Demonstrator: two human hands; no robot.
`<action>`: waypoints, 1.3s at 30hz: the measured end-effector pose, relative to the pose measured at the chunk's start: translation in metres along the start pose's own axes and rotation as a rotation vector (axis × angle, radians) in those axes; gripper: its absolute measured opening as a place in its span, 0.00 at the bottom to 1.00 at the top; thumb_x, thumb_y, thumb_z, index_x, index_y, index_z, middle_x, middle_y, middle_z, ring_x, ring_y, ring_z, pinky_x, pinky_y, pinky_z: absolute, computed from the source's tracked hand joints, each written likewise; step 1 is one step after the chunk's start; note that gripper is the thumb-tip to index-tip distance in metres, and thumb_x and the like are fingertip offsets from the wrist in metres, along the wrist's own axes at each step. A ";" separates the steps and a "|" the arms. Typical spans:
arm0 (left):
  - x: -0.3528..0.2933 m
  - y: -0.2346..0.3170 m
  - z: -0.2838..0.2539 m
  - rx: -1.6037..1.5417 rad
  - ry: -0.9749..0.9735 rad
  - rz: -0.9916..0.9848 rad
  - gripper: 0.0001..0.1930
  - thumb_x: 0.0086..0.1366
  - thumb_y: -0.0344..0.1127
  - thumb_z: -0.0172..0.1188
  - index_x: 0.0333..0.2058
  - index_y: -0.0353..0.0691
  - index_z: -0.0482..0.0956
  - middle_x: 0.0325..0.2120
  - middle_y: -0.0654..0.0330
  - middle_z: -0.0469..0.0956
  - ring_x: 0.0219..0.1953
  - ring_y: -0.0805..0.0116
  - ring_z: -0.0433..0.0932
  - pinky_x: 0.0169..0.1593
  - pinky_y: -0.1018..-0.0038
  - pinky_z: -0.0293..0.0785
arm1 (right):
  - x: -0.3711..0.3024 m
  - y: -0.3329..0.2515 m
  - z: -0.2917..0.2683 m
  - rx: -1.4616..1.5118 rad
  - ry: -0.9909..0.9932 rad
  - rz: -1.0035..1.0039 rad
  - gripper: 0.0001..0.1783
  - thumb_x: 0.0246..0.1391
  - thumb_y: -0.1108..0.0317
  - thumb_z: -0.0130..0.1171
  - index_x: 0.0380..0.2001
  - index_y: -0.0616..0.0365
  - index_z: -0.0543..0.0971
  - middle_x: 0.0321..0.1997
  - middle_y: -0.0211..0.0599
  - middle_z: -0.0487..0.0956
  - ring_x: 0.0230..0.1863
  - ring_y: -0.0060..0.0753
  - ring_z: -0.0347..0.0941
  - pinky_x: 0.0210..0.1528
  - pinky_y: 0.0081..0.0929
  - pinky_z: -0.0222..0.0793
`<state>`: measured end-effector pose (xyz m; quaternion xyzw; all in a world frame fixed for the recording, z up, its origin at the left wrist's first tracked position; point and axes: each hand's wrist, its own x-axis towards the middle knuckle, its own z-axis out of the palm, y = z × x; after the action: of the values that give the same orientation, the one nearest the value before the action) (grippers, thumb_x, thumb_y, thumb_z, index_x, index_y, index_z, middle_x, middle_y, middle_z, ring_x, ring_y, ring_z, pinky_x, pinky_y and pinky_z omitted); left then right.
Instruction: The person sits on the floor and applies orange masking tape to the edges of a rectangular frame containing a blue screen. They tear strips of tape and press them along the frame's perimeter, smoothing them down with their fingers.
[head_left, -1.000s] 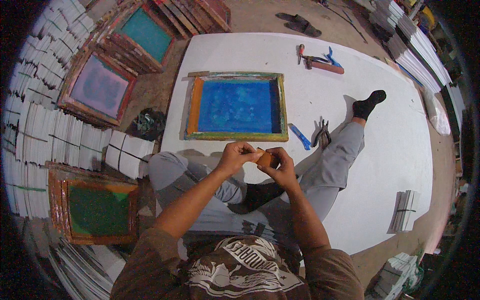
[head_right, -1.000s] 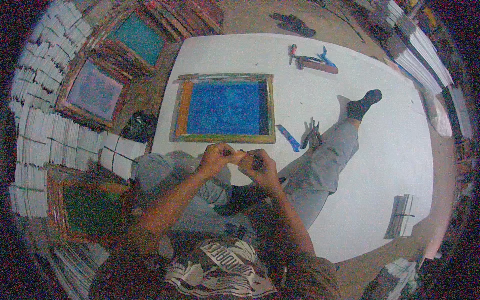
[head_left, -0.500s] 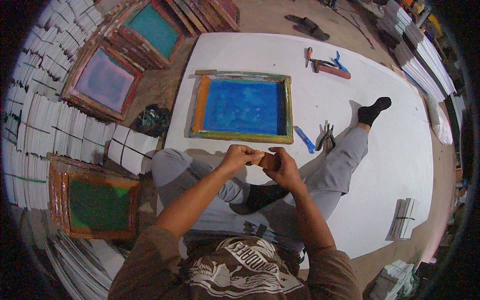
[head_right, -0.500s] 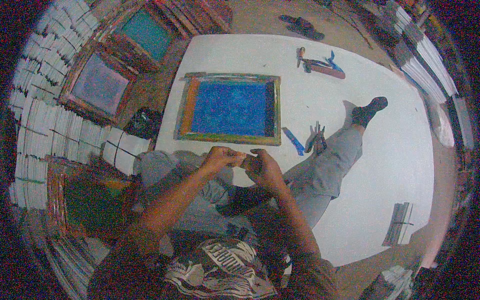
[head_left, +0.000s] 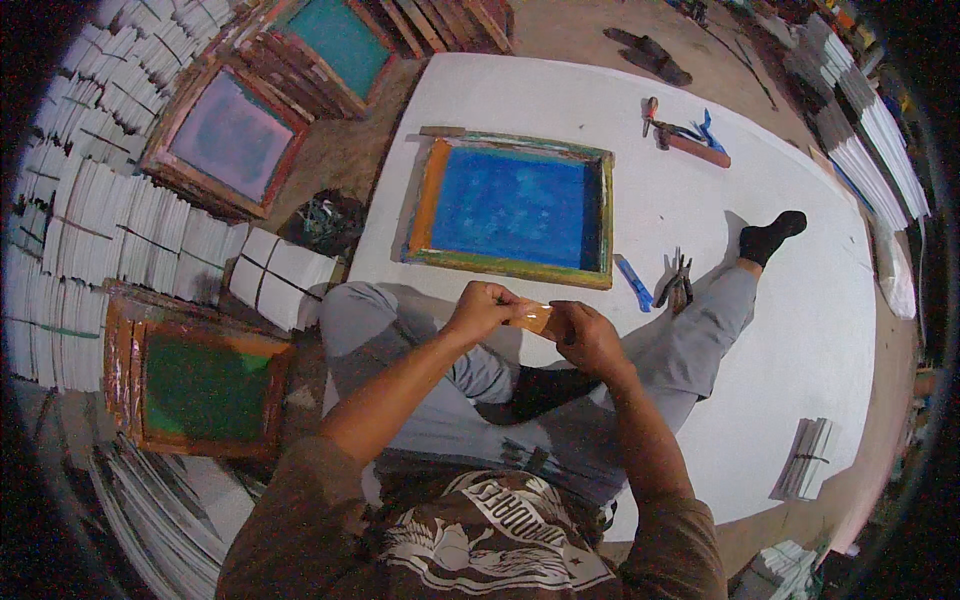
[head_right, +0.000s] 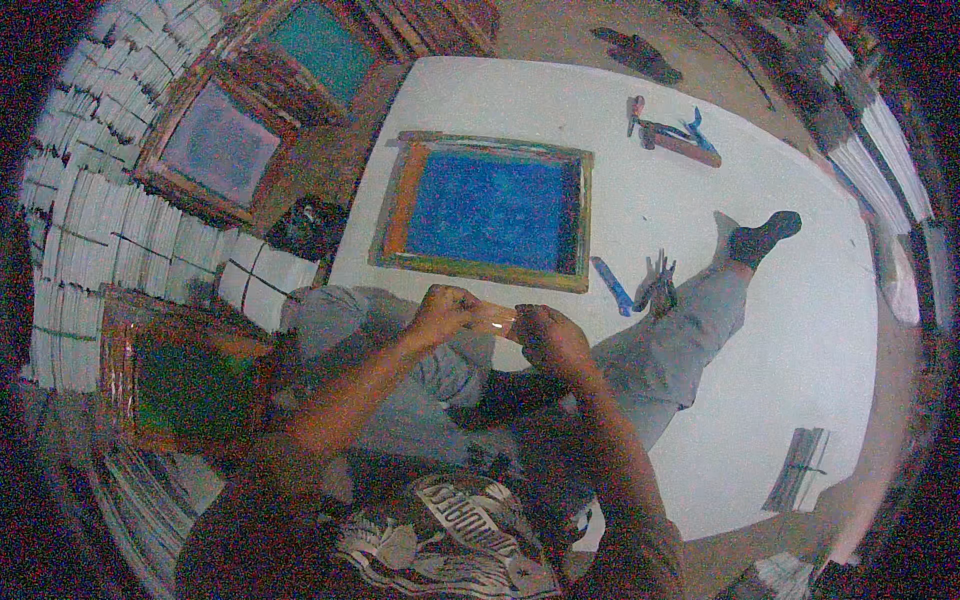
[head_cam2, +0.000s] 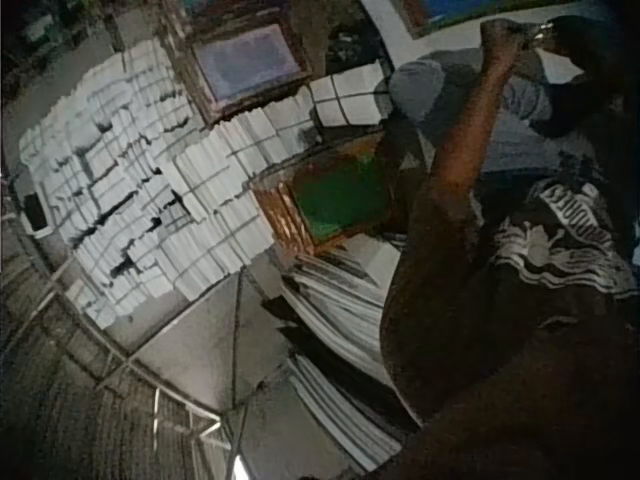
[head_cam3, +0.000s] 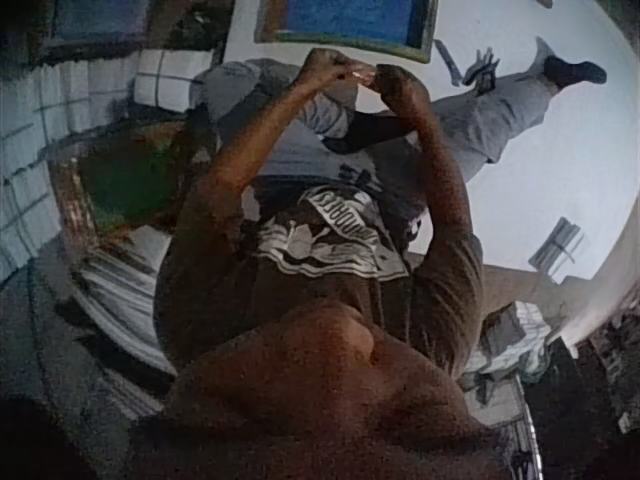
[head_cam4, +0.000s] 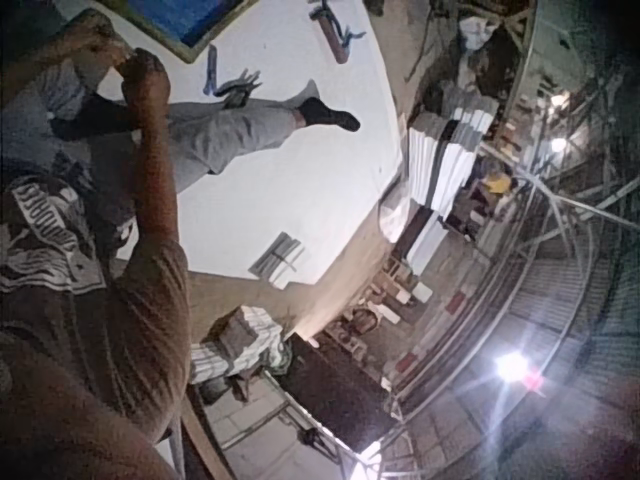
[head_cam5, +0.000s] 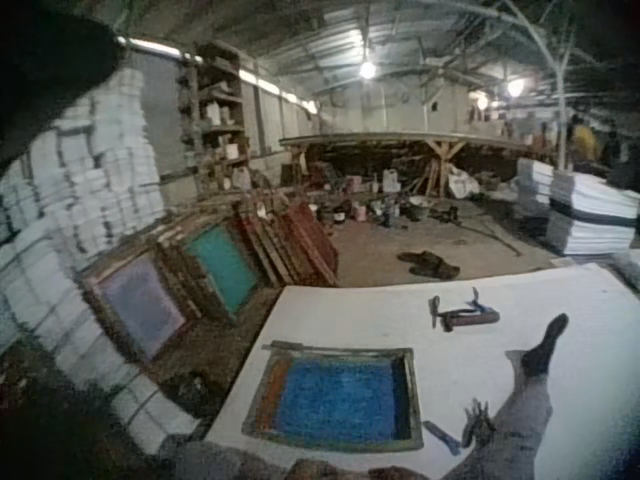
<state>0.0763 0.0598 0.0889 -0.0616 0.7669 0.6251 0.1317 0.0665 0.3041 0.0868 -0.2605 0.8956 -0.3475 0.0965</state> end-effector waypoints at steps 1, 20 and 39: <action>0.000 0.002 -0.001 -0.038 0.003 -0.009 0.17 0.56 0.40 0.75 0.31 0.28 0.86 0.24 0.59 0.83 0.25 0.76 0.78 0.31 0.76 0.75 | 0.001 0.001 -0.001 -0.035 0.004 -0.014 0.30 0.42 0.75 0.65 0.53 0.56 0.76 0.47 0.47 0.81 0.48 0.54 0.78 0.50 0.45 0.76; 0.049 -0.068 -0.123 -0.089 0.112 -0.154 0.16 0.55 0.42 0.77 0.30 0.35 0.84 0.25 0.63 0.80 0.26 0.75 0.77 0.31 0.75 0.74 | 0.005 0.071 -0.022 0.275 0.055 0.321 0.33 0.36 0.65 0.82 0.45 0.61 0.76 0.39 0.38 0.83 0.40 0.25 0.77 0.41 0.27 0.73; 0.061 -0.081 -0.183 0.090 0.112 -0.272 0.17 0.54 0.41 0.78 0.31 0.32 0.84 0.23 0.60 0.81 0.24 0.74 0.77 0.30 0.76 0.75 | 0.014 0.119 -0.053 0.551 -0.054 0.404 0.41 0.35 0.58 0.84 0.51 0.61 0.73 0.45 0.39 0.82 0.49 0.30 0.79 0.52 0.34 0.75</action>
<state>0.0158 -0.1315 0.0287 -0.1937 0.7848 0.5621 0.1748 -0.0117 0.4009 0.0464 -0.0511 0.7988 -0.5432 0.2536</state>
